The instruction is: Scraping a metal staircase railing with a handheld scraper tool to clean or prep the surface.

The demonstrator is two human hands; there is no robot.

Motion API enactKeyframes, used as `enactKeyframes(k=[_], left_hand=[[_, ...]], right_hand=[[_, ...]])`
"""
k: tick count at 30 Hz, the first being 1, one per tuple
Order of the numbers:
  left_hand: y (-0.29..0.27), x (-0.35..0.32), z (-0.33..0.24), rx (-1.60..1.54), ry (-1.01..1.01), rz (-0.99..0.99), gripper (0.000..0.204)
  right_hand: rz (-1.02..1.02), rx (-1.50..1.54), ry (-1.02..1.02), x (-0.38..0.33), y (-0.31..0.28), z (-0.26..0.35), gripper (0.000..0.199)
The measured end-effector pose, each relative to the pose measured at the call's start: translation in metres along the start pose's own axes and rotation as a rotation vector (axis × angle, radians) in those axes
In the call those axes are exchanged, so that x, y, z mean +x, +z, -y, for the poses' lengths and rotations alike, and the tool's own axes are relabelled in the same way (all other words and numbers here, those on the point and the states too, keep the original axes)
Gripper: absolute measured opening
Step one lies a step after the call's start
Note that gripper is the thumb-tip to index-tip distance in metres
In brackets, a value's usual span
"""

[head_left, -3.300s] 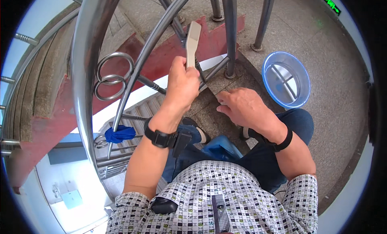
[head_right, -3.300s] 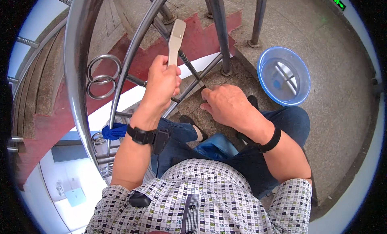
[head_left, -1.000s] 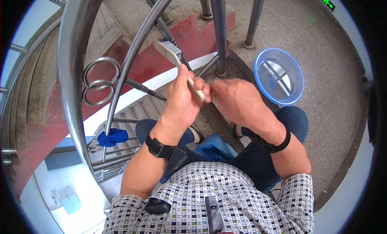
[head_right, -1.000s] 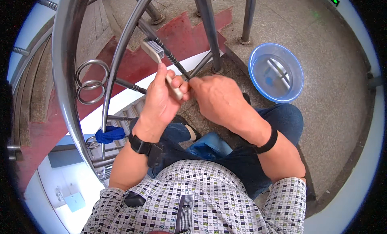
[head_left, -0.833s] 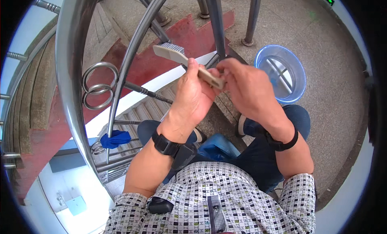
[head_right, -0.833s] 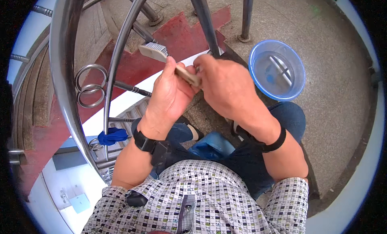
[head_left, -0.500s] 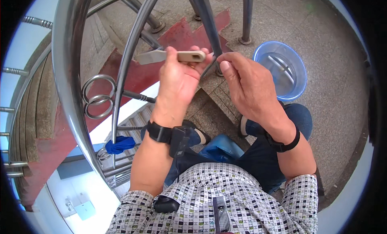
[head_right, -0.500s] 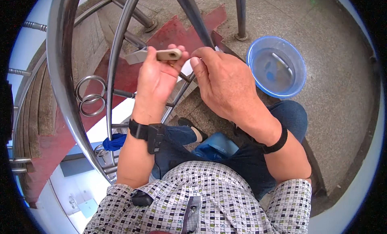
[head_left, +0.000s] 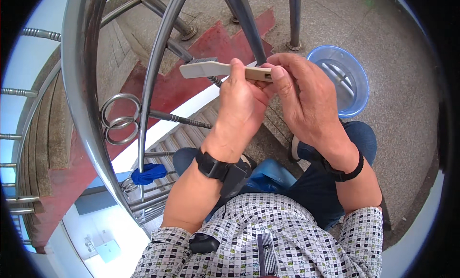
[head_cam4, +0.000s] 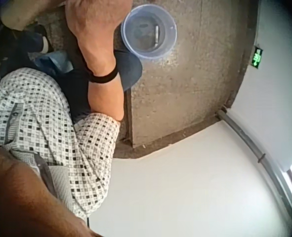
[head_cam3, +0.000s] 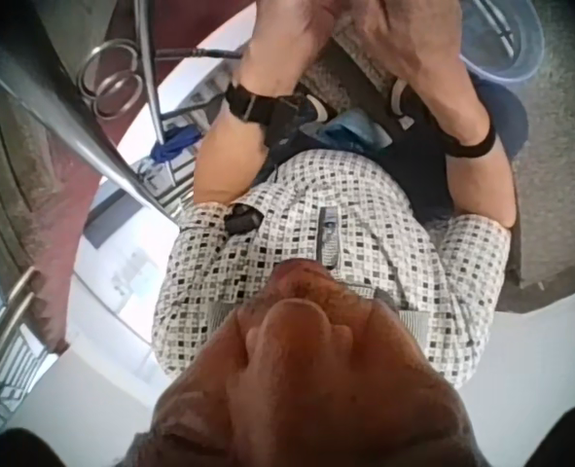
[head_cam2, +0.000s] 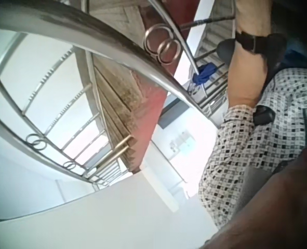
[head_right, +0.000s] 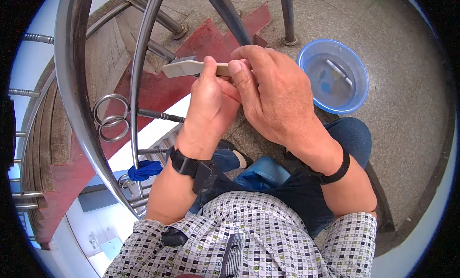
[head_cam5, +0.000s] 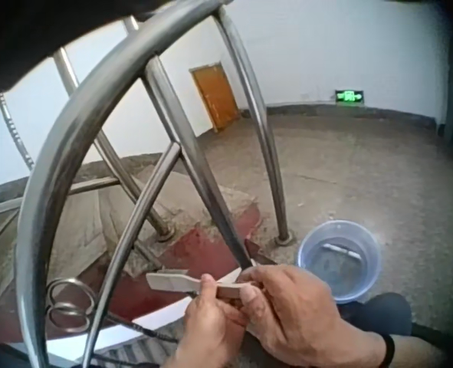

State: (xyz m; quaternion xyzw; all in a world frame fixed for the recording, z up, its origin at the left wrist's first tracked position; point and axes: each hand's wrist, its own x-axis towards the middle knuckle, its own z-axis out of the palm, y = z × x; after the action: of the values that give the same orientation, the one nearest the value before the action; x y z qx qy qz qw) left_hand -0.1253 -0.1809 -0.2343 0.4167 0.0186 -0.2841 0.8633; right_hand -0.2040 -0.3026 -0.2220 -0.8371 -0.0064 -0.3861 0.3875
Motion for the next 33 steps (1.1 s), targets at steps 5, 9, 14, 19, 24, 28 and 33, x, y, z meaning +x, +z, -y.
enactKeyframes(k=[5, 9, 14, 19, 24, 28, 33], left_hand=[[-0.02, 0.014, -0.039, -0.049, 0.077, -0.077, 0.058], [-0.044, 0.023, -0.054, -0.059, 0.103, -0.115, 0.054], [-0.026, 0.006, -0.032, 0.02, 0.057, -0.079, 0.053], [-0.004, 0.003, -0.006, 0.005, 0.004, 0.008, 0.051], [-0.008, 0.014, -0.011, -0.004, 0.041, 0.019, 0.052], [-0.024, 0.016, -0.032, 0.01, 0.093, -0.092, 0.048], [-0.076, -0.002, -0.036, 0.037, 0.08, -0.179, 0.033]], right_hand=[[0.12, -0.048, 0.041, 0.0, -0.007, 0.008, 0.024], [0.122, -0.04, 0.039, -0.001, -0.007, 0.01, 0.025], [0.118, -0.046, 0.028, -0.002, -0.005, 0.009, 0.025], [0.077, -0.042, 0.002, -0.001, -0.002, 0.006, 0.024], [0.031, -0.079, -0.039, 0.002, 0.0, 0.004, 0.024], [0.051, -0.069, -0.018, 0.001, -0.001, 0.006, 0.024], [0.033, -0.046, -0.042, 0.0, -0.002, 0.004, 0.025]])
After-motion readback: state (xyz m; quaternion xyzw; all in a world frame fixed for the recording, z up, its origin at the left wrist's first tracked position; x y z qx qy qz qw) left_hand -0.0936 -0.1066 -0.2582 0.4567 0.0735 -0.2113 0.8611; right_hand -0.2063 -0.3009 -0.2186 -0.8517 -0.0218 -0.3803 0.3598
